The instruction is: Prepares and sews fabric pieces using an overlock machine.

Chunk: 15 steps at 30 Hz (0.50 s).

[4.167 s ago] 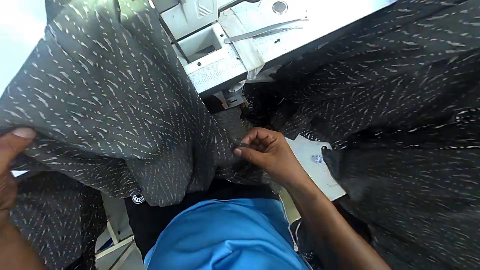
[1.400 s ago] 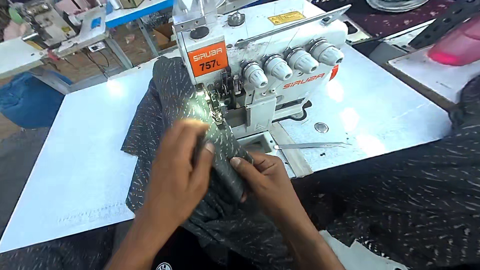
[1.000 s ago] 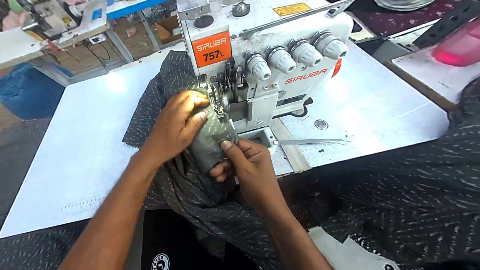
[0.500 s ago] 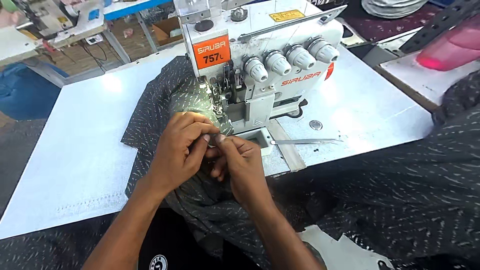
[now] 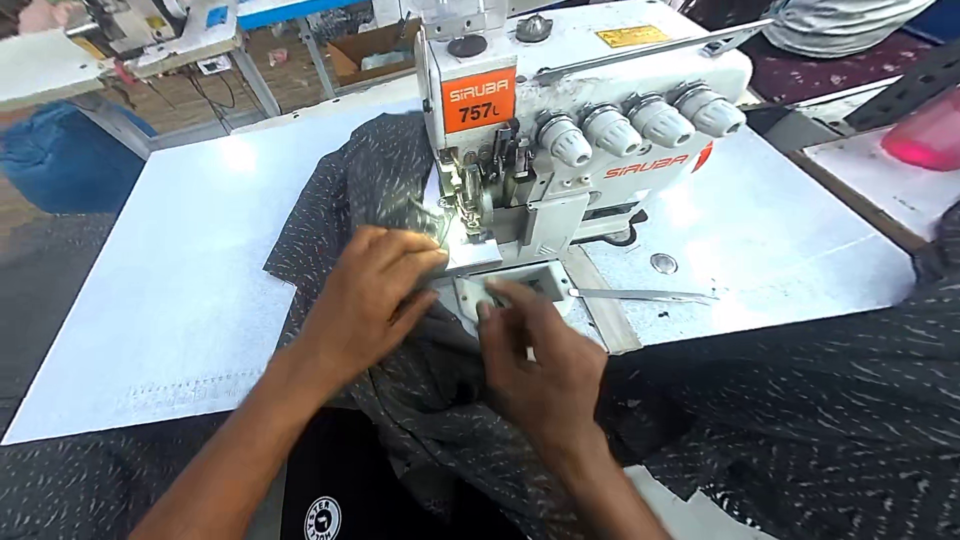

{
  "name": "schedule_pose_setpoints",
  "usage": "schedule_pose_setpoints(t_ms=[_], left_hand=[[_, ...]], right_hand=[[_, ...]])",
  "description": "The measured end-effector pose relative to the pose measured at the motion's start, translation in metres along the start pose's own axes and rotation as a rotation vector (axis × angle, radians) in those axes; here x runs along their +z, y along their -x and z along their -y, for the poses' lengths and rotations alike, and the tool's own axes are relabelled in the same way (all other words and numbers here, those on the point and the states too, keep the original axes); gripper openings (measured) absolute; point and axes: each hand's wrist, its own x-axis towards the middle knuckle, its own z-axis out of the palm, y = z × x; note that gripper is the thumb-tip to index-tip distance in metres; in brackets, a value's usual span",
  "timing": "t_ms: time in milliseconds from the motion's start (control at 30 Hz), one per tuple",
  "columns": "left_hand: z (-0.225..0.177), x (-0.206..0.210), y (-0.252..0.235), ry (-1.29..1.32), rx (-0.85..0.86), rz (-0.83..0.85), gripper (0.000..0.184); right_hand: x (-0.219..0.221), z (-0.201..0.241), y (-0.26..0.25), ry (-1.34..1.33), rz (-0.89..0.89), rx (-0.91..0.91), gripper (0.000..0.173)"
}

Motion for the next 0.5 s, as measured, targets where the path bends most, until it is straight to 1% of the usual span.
schedule_pose_setpoints(t_ms=[33,67,100,133,200,233,267,300,333,400,433,467,500], left_hand=[[-0.010,0.001,0.006,-0.011,0.007,-0.032,0.025],[-0.020,0.001,0.010,0.010,-0.001,-0.054,0.022],[-0.029,0.000,0.012,0.066,-0.029,-0.071,0.023],[-0.039,-0.002,0.014,0.153,-0.087,-0.078,0.022],[-0.058,-0.003,0.017,0.402,-0.241,-0.051,0.023],[-0.064,-0.001,0.016,0.520,-0.286,-0.027,0.025],[-0.068,0.003,0.013,0.608,-0.296,-0.010,0.030],[-0.071,0.008,0.009,0.643,-0.270,-0.022,0.033],[-0.072,0.010,0.005,0.595,-0.221,-0.063,0.032],[-0.070,0.001,-0.006,0.376,-0.090,-0.174,0.027],[-0.067,-0.009,-0.010,0.297,-0.024,-0.185,0.029],[-0.062,-0.020,-0.010,0.244,0.032,-0.133,0.036],[-0.055,-0.032,-0.011,0.213,0.086,-0.043,0.043]], right_hand=[[-0.001,0.002,-0.009,0.103,0.088,-0.026,0.034],[0.000,0.006,-0.018,0.188,0.175,-0.043,0.041],[0.003,0.007,-0.025,0.250,0.227,-0.074,0.041],[0.004,0.007,-0.029,0.262,0.232,-0.104,0.038],[-0.003,-0.001,-0.028,0.168,0.148,-0.098,0.029],[-0.006,-0.009,-0.030,0.112,0.081,-0.068,0.027],[-0.007,-0.015,-0.034,0.069,0.012,-0.034,0.026],[-0.005,-0.020,-0.040,0.035,-0.033,-0.012,0.026],[-0.001,-0.021,-0.044,-0.009,-0.054,-0.011,0.025],[-0.004,-0.009,-0.048,-0.064,-0.043,-0.062,0.023],[-0.012,0.000,-0.045,-0.079,-0.021,-0.117,0.020],[-0.022,0.008,-0.039,-0.131,0.012,-0.169,0.016],[-0.032,0.013,-0.032,-0.252,0.065,-0.190,0.018]])
